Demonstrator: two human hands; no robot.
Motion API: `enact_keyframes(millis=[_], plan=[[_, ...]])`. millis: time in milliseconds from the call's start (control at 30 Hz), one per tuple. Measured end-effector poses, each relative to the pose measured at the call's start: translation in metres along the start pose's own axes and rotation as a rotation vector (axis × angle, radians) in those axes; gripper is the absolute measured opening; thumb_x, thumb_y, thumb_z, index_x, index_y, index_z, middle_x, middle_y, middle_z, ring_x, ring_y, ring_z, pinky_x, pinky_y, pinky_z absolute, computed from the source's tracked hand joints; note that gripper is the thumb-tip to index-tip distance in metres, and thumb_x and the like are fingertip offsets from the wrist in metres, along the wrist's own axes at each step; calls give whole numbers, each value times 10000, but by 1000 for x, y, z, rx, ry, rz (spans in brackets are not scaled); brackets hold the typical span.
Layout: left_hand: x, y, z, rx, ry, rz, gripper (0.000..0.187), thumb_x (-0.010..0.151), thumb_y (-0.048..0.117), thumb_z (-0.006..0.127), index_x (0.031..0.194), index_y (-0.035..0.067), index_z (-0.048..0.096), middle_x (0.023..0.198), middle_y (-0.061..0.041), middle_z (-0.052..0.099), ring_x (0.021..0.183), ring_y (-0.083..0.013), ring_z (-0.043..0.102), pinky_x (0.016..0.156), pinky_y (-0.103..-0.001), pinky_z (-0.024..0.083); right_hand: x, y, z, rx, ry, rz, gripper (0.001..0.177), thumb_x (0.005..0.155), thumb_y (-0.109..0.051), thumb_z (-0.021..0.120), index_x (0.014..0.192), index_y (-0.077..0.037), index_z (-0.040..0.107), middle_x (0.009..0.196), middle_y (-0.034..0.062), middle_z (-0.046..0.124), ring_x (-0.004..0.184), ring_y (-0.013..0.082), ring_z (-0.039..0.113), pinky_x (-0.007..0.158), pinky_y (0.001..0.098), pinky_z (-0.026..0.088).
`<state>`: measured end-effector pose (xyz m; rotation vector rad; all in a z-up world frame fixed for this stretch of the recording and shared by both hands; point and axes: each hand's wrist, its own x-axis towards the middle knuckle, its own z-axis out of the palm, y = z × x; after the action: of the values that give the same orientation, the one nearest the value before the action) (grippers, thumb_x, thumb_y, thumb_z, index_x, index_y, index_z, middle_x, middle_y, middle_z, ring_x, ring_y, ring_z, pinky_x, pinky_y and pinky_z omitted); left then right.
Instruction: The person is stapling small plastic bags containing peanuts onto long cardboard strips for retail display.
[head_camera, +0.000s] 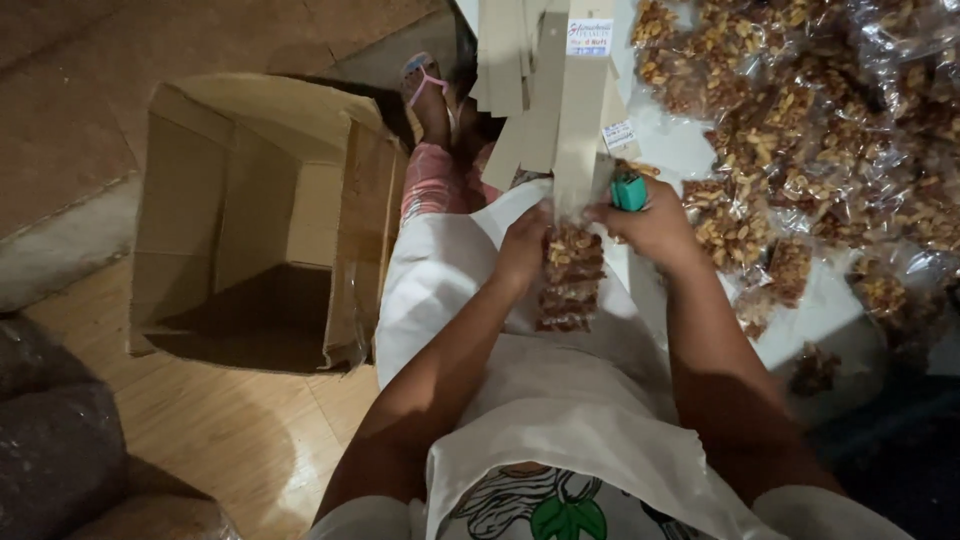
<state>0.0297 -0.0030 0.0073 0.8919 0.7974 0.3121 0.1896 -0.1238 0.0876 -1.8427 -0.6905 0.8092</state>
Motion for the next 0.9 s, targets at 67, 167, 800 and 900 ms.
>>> enact_keyframes(millis=[67,167,800,900], plan=[[-26,22,11,28,-38,13,551,1075,361,483,1401,-83,498,1164,-260,597,991,-247,543,834,-449,478,2,0,3,6,14,1,200,773,-131,884,817,-99,692,562,44,615,513,111,602,546,214,475],[-34,14,17,96,-61,106,604,1085,428,516,1465,-41,518,1332,-300,587,1239,-338,540,1071,-538,440,3,0,3,-25,23,1,216,753,-144,902,842,-103,710,562,49,620,520,111,605,559,217,476],[-82,61,44,486,-112,477,398,1109,343,516,1443,141,594,1416,-169,632,1313,-334,593,1138,-476,463,67,29,40,867,753,234,409,818,-533,689,898,-133,717,832,82,674,774,216,646,775,328,533],[-73,43,36,699,-131,440,510,990,380,665,1433,137,601,1254,-168,724,1185,-352,674,1054,-496,527,40,-41,51,981,691,248,386,764,-490,715,903,-130,709,805,59,628,716,224,629,715,357,530]])
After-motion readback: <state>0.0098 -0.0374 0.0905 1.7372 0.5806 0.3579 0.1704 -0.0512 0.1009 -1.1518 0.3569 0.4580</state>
